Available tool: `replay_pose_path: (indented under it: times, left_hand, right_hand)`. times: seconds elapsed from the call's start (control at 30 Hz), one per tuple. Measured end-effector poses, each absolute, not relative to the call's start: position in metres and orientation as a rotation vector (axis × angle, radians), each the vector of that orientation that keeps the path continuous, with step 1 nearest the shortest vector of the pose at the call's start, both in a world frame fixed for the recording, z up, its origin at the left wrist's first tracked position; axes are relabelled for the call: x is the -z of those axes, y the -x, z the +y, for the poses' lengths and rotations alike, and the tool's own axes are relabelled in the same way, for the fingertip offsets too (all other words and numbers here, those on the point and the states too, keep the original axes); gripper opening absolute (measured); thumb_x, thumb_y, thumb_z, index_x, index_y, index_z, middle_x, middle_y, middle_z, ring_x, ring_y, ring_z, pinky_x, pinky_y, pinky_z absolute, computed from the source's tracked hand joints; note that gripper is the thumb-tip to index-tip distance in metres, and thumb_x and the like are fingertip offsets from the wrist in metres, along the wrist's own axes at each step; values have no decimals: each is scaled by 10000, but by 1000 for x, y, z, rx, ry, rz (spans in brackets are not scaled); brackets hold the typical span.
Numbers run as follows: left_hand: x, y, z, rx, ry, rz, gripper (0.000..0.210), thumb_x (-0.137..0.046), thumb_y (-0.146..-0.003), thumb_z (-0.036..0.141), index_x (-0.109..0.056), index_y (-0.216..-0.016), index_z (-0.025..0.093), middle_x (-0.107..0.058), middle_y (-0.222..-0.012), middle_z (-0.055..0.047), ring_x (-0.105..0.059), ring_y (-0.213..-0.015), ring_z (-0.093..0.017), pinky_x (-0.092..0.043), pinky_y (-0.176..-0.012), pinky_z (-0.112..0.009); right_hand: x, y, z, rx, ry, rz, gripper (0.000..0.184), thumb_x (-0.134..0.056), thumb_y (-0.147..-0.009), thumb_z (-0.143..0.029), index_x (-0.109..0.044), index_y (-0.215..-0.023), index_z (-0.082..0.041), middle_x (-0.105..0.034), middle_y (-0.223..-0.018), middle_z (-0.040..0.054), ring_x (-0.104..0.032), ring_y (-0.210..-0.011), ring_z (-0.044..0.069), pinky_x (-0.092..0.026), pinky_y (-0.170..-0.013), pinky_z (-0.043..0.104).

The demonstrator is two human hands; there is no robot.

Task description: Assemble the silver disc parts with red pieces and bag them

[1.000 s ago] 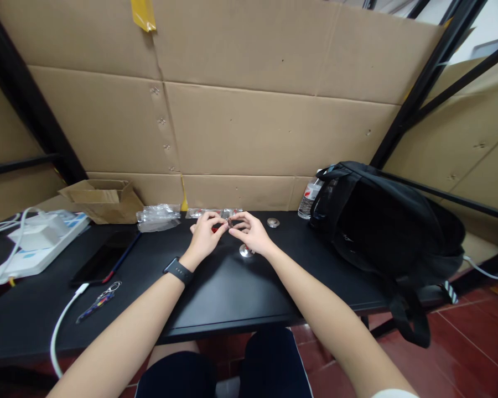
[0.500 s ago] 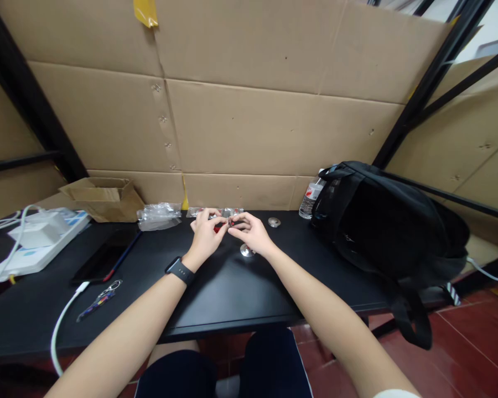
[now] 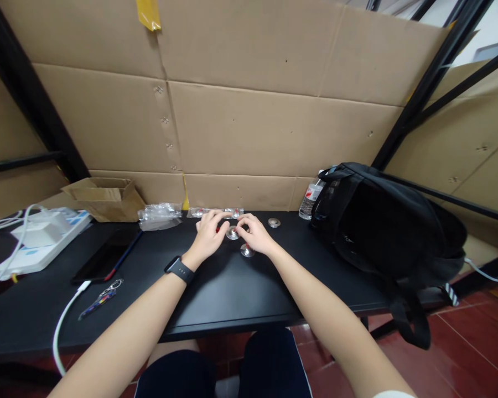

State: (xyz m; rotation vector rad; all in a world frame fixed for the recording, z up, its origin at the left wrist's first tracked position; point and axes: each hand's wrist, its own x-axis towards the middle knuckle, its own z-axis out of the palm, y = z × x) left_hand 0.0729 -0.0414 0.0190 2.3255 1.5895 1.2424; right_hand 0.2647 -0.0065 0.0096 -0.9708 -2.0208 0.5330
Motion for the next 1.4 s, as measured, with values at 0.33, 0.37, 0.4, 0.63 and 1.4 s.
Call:
replay_pose_path:
  times: [0.33,0.37,0.4,0.63,1.4]
  left_hand:
    - [-3,-66,-31,-815,-2493,1541,285,-533,-950,443,-687,-1180,376,-646,-1274,-33,-520,-1214,-292,-372,-973,-470]
    - [-5,-61,-28,-827,-2475,1586,282,-531,-950,416,-680,-1184,365,-652,-1268,-37,-528,-1216,-293,-368,-978,-473]
    - [-7,-54,-26,-847,-2452,1654,280,-529,-947,386,-674,-1184,349,-655,-1268,-46,-529,-1222,-298,-364,-981,-477]
    - [-13,27,-8,-1077,-2234,2345,320,-491,-926,241,-635,-1210,267,-599,-1346,-120,-452,-1259,-343,-326,-978,-518]
    - [-19,-98,-47,-801,-3023,1477,397,-460,-971,163,-656,-1268,340,-663,-1262,-91,-483,-1236,-314,-312,-967,-487]
  right_hand:
    - [-6,-282,7,-329,1123,-2120,129,-595,-906,-221,-671,-804,-198,-611,-1150,84,-536,-1125,236,-393,-1035,417]
    - [-5,-285,10,-309,1153,-2125,133,-594,-905,-218,-676,-803,-195,-616,-1132,87,-538,-1113,238,-394,-1029,415]
    - [-3,-289,13,-292,1184,-2130,136,-594,-901,-212,-681,-799,-191,-620,-1115,91,-541,-1099,238,-398,-1019,412]
    - [-5,-311,24,-256,1313,-2193,141,-646,-849,-214,-695,-717,-196,-676,-946,59,-603,-973,212,-409,-959,359]
    - [-15,-320,18,-345,1167,-2459,247,-721,-801,-178,-779,-1029,-254,-758,-948,26,-682,-843,177,-481,-772,256]
